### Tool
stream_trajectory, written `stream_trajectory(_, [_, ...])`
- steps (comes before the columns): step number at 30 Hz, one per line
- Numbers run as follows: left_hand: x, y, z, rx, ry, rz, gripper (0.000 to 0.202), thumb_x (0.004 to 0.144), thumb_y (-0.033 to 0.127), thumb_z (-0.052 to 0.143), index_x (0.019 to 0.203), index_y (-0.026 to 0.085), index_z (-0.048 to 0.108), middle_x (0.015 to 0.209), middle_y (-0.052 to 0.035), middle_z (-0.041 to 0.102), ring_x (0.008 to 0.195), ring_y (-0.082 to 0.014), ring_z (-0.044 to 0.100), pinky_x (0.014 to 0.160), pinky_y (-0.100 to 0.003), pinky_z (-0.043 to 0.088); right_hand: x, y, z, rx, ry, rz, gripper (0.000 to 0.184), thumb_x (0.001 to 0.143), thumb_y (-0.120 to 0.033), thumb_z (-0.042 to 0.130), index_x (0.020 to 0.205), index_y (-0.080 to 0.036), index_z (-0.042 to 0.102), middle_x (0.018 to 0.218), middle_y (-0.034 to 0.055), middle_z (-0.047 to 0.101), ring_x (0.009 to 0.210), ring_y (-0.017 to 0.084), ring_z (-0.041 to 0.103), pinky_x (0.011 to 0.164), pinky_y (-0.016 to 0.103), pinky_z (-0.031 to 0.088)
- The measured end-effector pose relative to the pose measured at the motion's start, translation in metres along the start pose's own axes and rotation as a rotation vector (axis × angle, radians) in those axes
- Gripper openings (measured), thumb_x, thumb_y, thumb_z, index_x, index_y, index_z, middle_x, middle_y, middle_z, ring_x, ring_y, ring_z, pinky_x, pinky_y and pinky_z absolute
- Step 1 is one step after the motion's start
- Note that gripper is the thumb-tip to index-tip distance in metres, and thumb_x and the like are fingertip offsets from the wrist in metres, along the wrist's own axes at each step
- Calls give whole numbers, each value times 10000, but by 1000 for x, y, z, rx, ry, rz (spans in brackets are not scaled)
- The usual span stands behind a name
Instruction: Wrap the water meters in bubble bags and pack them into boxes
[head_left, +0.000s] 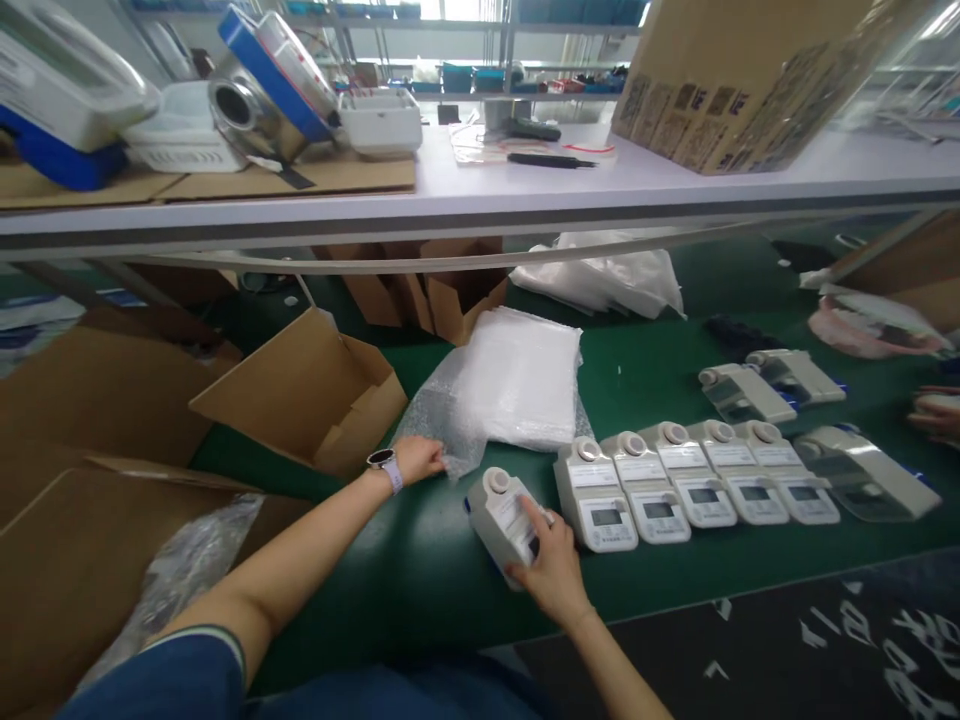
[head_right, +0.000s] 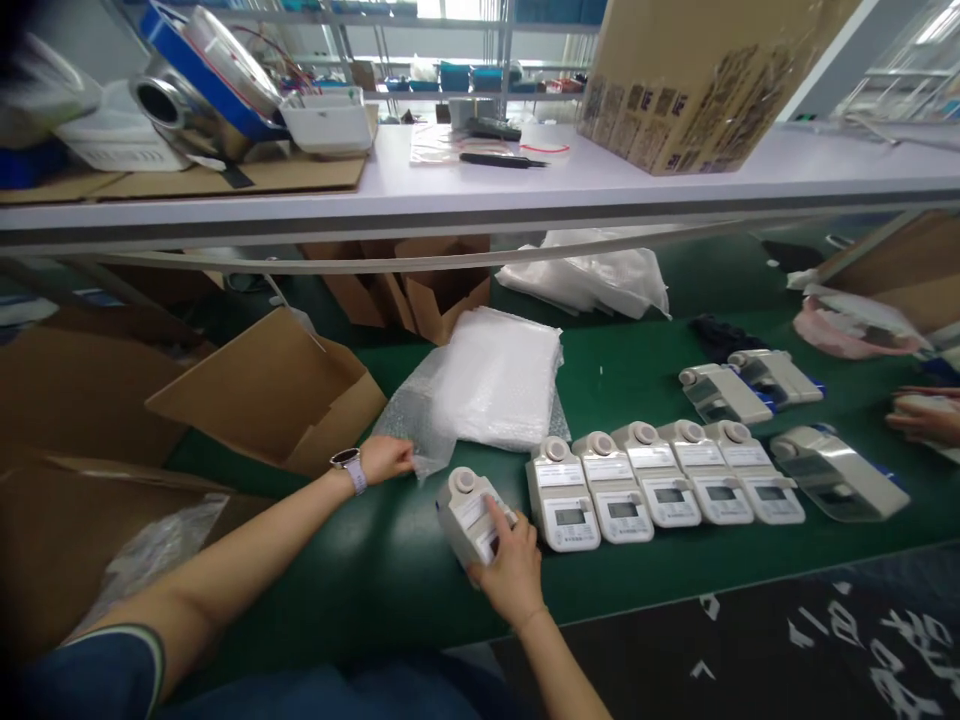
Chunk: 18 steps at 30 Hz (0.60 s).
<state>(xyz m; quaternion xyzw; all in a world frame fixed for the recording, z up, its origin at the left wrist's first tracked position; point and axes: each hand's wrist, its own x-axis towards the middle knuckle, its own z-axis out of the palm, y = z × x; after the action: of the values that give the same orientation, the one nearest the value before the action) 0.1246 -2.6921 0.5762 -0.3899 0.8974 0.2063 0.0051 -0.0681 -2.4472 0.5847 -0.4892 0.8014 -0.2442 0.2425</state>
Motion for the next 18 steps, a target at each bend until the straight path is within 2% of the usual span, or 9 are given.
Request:
stream_trajectory(4, [-13,26,51,-85,-205,139,59,727,239,620,765,198,638,761,-30,643,721,-177,592,650,-245,388,-41,17,7,643,-155,258,856,558,-337,691,1343,-205,376,1162,100,565,1011,280,555,878,412,444])
stream_trajectory(6, [-24,33,69,-129,-233,169,221,677,211,669,894,203,630,914,-40,636,835,-189,586,725,-251,407,-67,22,11,810,-156,382,903,540,-355,717,1343,-179,345,1157,113,586,985,277,580,860,399,461])
stream_trajectory(9, [-46,32,86,-171,-189,136,512,547,259,787,1005,158,580,1084,-118,566,1029,-290,511,858,-347,391,-102,22,12,774,-74,496,921,507,-389,749,1325,-187,375,1114,115,618,964,297,594,827,400,476])
stream_trajectory(11, [-57,26,91,-211,-158,104,409,612,258,751,965,144,581,1093,-139,553,1084,-315,473,912,-391,360,-118,18,12,727,-29,555,928,501,-416,753,1326,-197,388,1067,111,639,932,307,607,797,404,489])
stream_trajectory(14, [-62,15,93,-309,-142,55,88,795,203,558,860,157,594,996,-110,599,1038,-261,519,922,-372,364,-132,6,10,770,17,635,958,501,-447,759,1344,-211,370,1037,113,647,885,307,622,741,402,506])
stream_trajectory(18, [-57,10,96,-492,-150,-67,135,854,214,475,834,149,592,784,-57,643,791,-188,611,768,-307,452,-136,-15,13,910,66,668,967,503,-458,791,1341,-231,365,953,91,661,823,288,629,691,393,506])
